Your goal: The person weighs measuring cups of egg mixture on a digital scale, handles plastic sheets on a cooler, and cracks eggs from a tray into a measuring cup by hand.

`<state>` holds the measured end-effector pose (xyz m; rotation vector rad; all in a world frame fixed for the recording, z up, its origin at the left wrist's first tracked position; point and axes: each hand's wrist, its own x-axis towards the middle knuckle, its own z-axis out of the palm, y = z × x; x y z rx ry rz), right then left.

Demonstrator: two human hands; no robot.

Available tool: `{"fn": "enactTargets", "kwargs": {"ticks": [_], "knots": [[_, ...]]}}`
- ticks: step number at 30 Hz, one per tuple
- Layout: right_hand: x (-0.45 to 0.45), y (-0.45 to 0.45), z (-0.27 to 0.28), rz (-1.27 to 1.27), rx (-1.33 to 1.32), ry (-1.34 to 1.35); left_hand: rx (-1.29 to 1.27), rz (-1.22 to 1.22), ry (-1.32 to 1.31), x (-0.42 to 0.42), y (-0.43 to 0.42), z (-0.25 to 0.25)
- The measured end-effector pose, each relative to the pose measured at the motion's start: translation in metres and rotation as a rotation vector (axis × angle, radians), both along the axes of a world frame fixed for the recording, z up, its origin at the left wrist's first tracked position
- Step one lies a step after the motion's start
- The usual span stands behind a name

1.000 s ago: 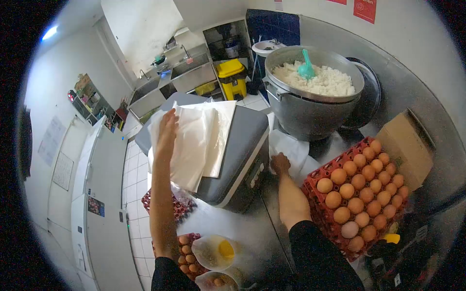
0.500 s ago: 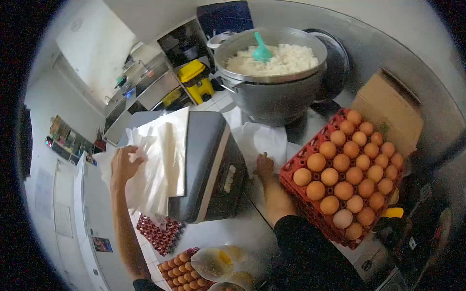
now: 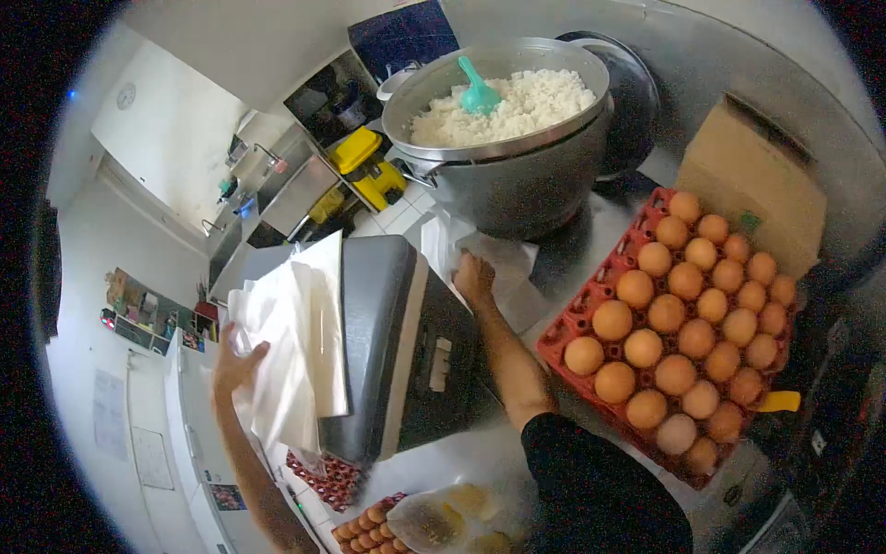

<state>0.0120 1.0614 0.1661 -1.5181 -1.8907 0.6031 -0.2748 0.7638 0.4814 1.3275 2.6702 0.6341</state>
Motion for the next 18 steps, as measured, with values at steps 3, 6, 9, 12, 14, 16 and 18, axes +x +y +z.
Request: {"fn": "enactTargets", "kwargs": {"ticks": [3, 6, 9, 12, 14, 16, 18], "knots": [[-0.034, 0.037, 0.020, 0.100, 0.010, -0.057, -0.081, 0.043, 0.166, -0.009, -0.007, -0.006], [-0.068, 0.065, 0.009, 0.217, 0.067, -0.092, -0.075, 0.048, 0.149, -0.017, -0.008, -0.010], [-0.095, 0.089, -0.024, 0.503, 0.267, -0.349, -0.041, 0.023, 0.059, -0.024, -0.015, -0.013], [-0.125, 0.111, -0.044, 0.614, -0.044, -0.664, -0.067, 0.051, 0.100, -0.005, -0.009, -0.004], [-0.132, 0.112, -0.043, 0.589, -0.095, -0.690, -0.119, 0.059, 0.098, -0.002, -0.007, 0.001], [-0.153, 0.137, -0.103, 0.532, 0.028, -0.736, -0.115, 0.090, 0.030, 0.001, -0.003, 0.005], [-0.147, 0.133, -0.075, 0.566, -0.168, -0.860, -0.124, 0.112, -0.054, 0.006, -0.007, 0.004]]}}
